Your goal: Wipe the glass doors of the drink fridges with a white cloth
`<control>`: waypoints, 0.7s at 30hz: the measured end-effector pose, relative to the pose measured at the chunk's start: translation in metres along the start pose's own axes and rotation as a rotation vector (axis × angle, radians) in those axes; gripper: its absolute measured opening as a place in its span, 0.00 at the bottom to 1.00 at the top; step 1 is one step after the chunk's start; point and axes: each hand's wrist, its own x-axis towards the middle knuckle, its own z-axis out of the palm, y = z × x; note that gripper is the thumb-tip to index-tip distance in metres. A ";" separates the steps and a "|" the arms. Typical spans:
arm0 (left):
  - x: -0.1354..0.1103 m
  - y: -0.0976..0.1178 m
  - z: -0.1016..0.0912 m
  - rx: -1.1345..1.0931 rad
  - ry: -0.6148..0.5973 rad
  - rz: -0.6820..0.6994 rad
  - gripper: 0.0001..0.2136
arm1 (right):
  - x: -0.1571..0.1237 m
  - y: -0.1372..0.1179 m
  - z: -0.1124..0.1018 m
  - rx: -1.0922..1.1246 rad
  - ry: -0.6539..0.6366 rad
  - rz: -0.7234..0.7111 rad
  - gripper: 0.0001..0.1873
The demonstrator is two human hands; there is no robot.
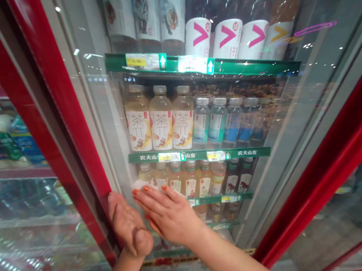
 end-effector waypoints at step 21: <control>0.048 0.056 0.048 0.455 -0.313 0.065 0.32 | -0.033 0.053 -0.044 0.245 0.253 0.233 0.44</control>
